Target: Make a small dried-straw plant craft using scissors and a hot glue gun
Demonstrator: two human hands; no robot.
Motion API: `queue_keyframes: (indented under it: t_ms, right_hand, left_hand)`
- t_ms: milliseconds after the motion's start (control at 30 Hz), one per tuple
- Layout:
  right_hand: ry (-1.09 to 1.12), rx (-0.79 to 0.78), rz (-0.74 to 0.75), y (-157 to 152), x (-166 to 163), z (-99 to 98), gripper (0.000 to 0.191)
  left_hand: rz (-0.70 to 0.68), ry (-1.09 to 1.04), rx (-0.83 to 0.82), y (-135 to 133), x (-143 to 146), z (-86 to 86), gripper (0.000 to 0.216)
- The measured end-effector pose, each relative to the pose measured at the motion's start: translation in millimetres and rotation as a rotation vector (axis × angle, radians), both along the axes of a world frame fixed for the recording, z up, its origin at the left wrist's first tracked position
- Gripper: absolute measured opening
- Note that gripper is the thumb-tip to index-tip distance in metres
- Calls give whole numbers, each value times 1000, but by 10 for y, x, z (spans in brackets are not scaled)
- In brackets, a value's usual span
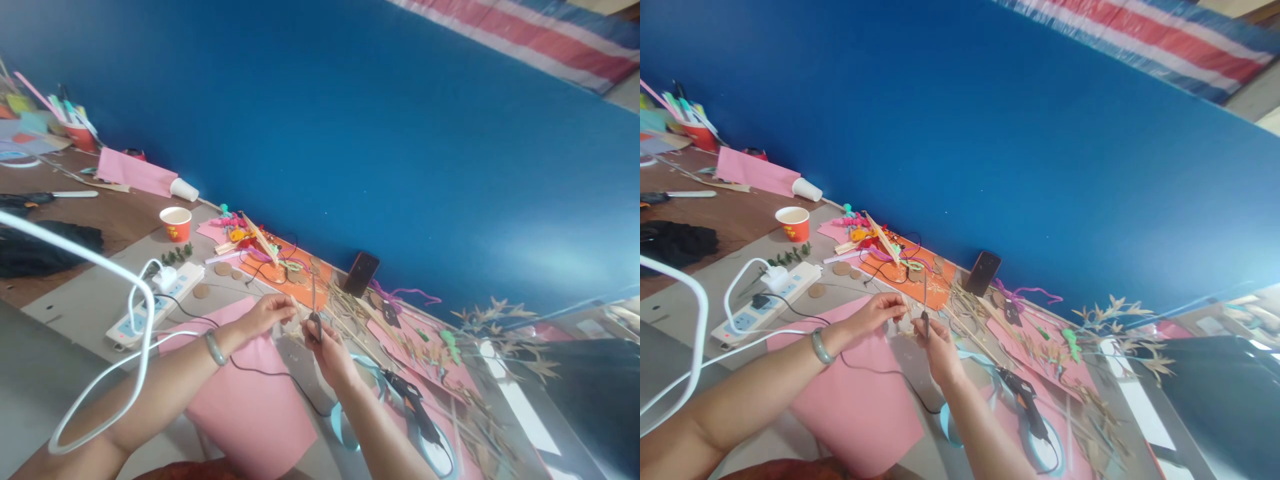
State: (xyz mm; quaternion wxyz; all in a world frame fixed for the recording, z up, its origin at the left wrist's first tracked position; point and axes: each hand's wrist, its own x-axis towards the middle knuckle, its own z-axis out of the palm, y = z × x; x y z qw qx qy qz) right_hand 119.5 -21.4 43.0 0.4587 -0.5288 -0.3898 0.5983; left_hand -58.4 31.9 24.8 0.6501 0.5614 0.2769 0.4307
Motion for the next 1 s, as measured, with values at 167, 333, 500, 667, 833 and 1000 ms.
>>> queue_keyframes:
  t_ms: [167, 333, 500, 667, 833, 1000]
  right_hand:
    - [254, -110, -83, 15, -127, -33, 27]
    - [291, -124, -25, -10, -138, -7, 26]
    - [247, -110, 61, -25, -108, 0, 35]
    - [210, -95, 7, -34, -116, 19, 28]
    - [168, -92, -21, -42, -119, 25, 31]
    - [122, -43, 8, -29, -111, 6, 38]
  left_hand:
    - [-29, -9, 60, 9, -1, -17, 24]
    - [-74, -38, 71, 3, 6, -21, 26]
    - [-73, -25, 71, -16, 3, 8, 25]
    - [-68, 3, 78, -27, -4, 34, 27]
    - [-91, 38, 68, -34, -11, 43, 28]
    - [-78, -8, 44, -37, -1, 41, 26]
